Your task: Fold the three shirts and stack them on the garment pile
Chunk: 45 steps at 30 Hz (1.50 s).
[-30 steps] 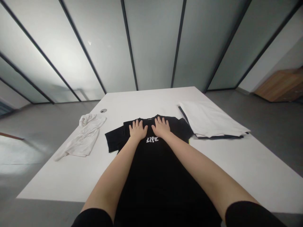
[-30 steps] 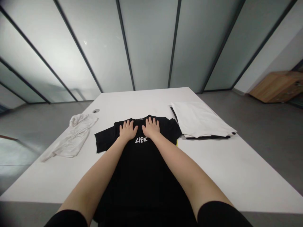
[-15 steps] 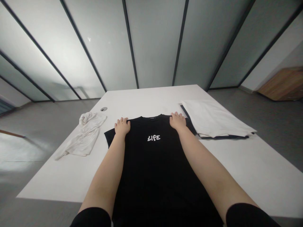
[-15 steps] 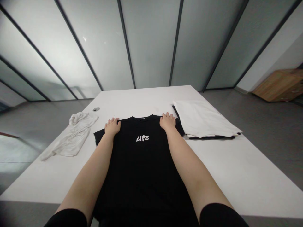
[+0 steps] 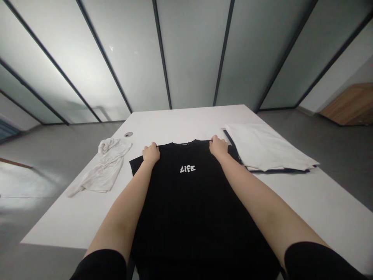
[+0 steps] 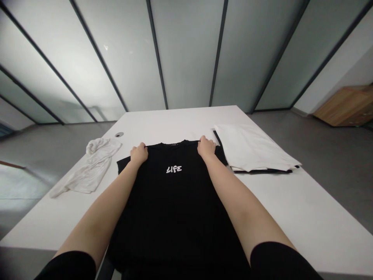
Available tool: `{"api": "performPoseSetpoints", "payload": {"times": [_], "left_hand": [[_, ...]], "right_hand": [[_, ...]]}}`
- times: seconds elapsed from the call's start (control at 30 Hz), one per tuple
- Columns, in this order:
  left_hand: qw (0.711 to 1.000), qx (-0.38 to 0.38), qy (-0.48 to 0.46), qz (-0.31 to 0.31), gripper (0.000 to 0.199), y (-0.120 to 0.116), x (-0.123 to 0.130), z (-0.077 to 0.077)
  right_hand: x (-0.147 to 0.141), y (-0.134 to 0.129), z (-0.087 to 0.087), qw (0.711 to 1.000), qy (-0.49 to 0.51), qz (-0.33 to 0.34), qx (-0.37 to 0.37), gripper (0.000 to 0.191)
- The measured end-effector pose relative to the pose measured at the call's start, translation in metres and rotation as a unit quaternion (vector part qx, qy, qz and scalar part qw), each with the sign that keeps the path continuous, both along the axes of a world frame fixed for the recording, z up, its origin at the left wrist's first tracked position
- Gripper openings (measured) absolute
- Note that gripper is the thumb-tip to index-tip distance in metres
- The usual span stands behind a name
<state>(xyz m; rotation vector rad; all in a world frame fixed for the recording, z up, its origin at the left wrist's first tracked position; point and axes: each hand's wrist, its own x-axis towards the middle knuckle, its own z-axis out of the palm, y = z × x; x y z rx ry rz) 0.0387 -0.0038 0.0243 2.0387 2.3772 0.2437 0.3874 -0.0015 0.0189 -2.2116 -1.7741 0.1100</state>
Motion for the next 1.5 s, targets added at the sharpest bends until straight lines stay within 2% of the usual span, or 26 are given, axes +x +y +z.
{"api": "performPoseSetpoints", "payload": {"times": [0.2, 0.3, 0.4, 0.5, 0.57, 0.63, 0.7, 0.8, 0.93, 1.03, 1.13, 1.27, 1.37, 1.5], "left_hand": [[0.999, 0.001, -0.015, 0.033, 0.034, 0.03, -0.013, 0.002], [0.998, 0.016, -0.037, 0.041, 0.034, 0.034, -0.017, 0.002], [0.996, 0.045, -0.066, 0.034, 0.035, 0.028, -0.021, 0.001], [0.99, 0.116, -0.074, 0.018, 0.033, 0.016, -0.027, 0.004], [0.984, 0.165, -0.063, 0.0, 0.03, 0.006, -0.029, 0.011], [0.982, 0.181, -0.056, -0.019, 0.028, -0.005, -0.029, 0.02], [0.988, 0.142, -0.054, -0.038, 0.027, -0.018, -0.027, 0.029], [0.999, 0.022, -0.023, -0.036, 0.025, -0.045, -0.026, 0.036], [0.996, -0.078, 0.045, 0.013, 0.037, -0.079, -0.044, 0.031], [0.989, -0.138, 0.047, 0.016, 0.049, -0.09, -0.063, 0.027], [0.987, -0.158, -0.027, -0.011, 0.044, -0.088, -0.07, 0.026], [0.983, -0.118, -0.141, 0.008, 0.018, -0.085, -0.063, 0.029], [0.969, -0.097, -0.227, 0.003, 0.027, -0.089, -0.058, 0.029], [0.924, -0.071, -0.375, 0.007, 0.046, -0.093, -0.053, 0.021]], "right_hand": [[-0.002, 0.023, 0.001, 1.0, -0.002, 0.023, 0.009, 0.028], [0.004, 0.03, 0.003, 0.999, -0.014, 0.047, 0.02, 0.029], [0.01, 0.031, 0.006, 0.998, -0.031, 0.049, 0.032, 0.032], [0.009, 0.023, 0.01, 0.995, -0.044, 0.07, 0.061, 0.034], [0.002, 0.012, 0.015, 0.99, -0.043, 0.102, 0.087, 0.036], [-0.007, -0.004, 0.02, 0.985, -0.034, 0.129, 0.105, 0.037], [-0.016, -0.023, 0.022, 0.983, -0.019, 0.149, 0.104, 0.037], [-0.018, -0.055, 0.02, 0.984, -0.005, 0.17, 0.055, 0.036], [0.001, -0.096, 0.01, 0.989, -0.03, 0.132, -0.059, 0.032], [0.019, -0.118, 0.006, 0.989, -0.059, 0.097, -0.092, 0.027], [0.031, -0.127, 0.007, 0.991, -0.074, 0.071, -0.09, 0.024], [0.036, -0.126, 0.009, 0.993, -0.08, 0.05, -0.074, 0.03], [0.037, -0.122, 0.007, 0.994, -0.084, 0.05, -0.058, 0.033], [0.037, -0.12, 0.001, 0.993, -0.091, 0.065, -0.027, 0.039]]}}
